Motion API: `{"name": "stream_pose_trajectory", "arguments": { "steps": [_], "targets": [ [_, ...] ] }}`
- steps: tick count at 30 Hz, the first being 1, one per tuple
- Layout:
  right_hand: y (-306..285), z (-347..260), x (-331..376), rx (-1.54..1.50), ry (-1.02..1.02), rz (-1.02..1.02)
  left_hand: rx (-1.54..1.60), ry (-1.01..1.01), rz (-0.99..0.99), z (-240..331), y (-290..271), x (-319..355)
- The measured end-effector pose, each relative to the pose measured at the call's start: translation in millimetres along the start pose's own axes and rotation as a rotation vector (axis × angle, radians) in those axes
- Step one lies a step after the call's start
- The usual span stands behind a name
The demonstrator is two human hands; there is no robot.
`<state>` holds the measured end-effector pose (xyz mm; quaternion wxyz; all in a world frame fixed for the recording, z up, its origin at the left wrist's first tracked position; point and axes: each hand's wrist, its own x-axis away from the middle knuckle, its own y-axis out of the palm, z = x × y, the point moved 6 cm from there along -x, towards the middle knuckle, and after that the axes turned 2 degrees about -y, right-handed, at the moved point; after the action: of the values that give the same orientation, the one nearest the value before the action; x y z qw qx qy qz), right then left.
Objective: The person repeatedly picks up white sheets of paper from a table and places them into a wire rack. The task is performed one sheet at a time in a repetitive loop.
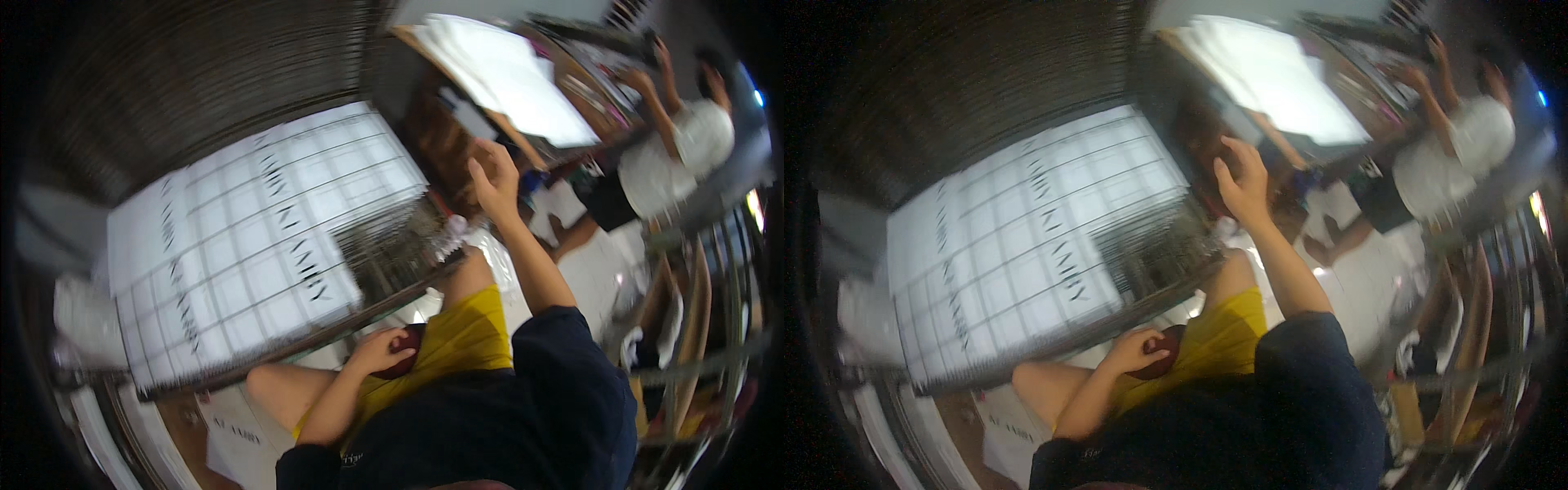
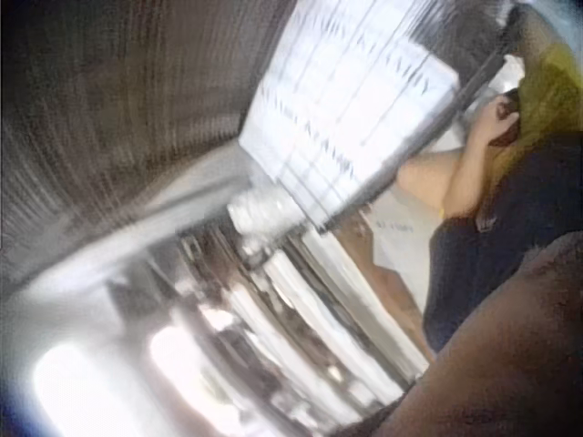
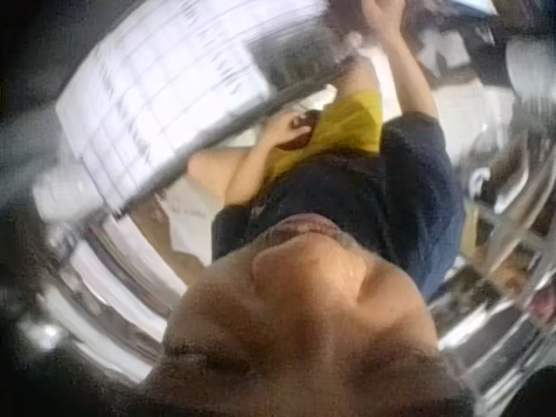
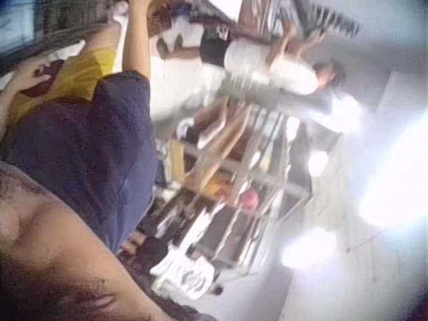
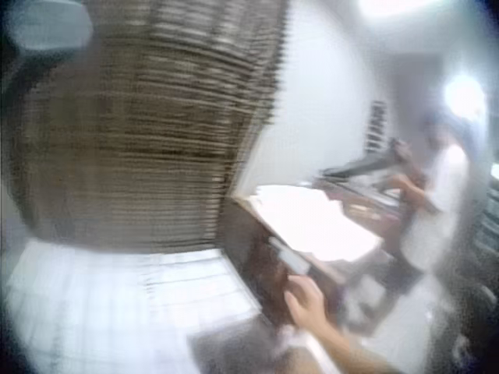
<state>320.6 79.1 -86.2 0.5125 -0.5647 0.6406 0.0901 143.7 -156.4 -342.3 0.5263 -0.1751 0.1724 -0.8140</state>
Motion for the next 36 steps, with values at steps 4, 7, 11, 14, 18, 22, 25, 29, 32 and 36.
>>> {"name": "stream_pose_trajectory", "arguments": {
  "steps": [4,7,11,14,18,22,25,29,32,36],
  "targets": [
    [-102.0,68.2,1.8,0.486,-0.035,0.297,-0.082,-0.112,-0.050,25.9,8.3,2.8],
    [-137.5,115.5,9.2,0.460,0.068,0.233,-0.078,-0.153,-0.060,43.2,13.2,6.7],
    [-159.4,192.3,14.1,0.106,0.359,0.310,0.163,-0.272,-0.023,34.7,32.7,15.3],
    [-191.0,245.2,4.4,-0.284,0.471,0.544,0.325,-0.316,0.076,-4.2,49.8,25.2],
    [-220.2,299.3,-14.5,-0.580,0.825,0.649,0.302,-0.376,0.233,-3.1,38.9,38.8],
    [-237.3,328.7,-40.7,-0.924,0.881,0.721,0.337,-0.416,0.347,15.3,29.3,40.6],
    [-242.8,341.5,-56.5,-1.040,0.890,0.772,0.392,-0.411,0.380,24.4,26.1,37.4],
    [-232.7,345.4,-69.6,-1.209,0.884,0.798,0.357,-0.365,0.361,32.5,23.3,29.9],
    [-223.3,341.9,-73.1,-1.266,0.912,0.779,0.319,-0.369,0.336,44.6,19.1,19.9],
    [-215.8,391.0,-52.3,-1.170,1.067,0.822,0.351,-0.342,0.277,65.4,18.0,-3.9]
  ]
}}
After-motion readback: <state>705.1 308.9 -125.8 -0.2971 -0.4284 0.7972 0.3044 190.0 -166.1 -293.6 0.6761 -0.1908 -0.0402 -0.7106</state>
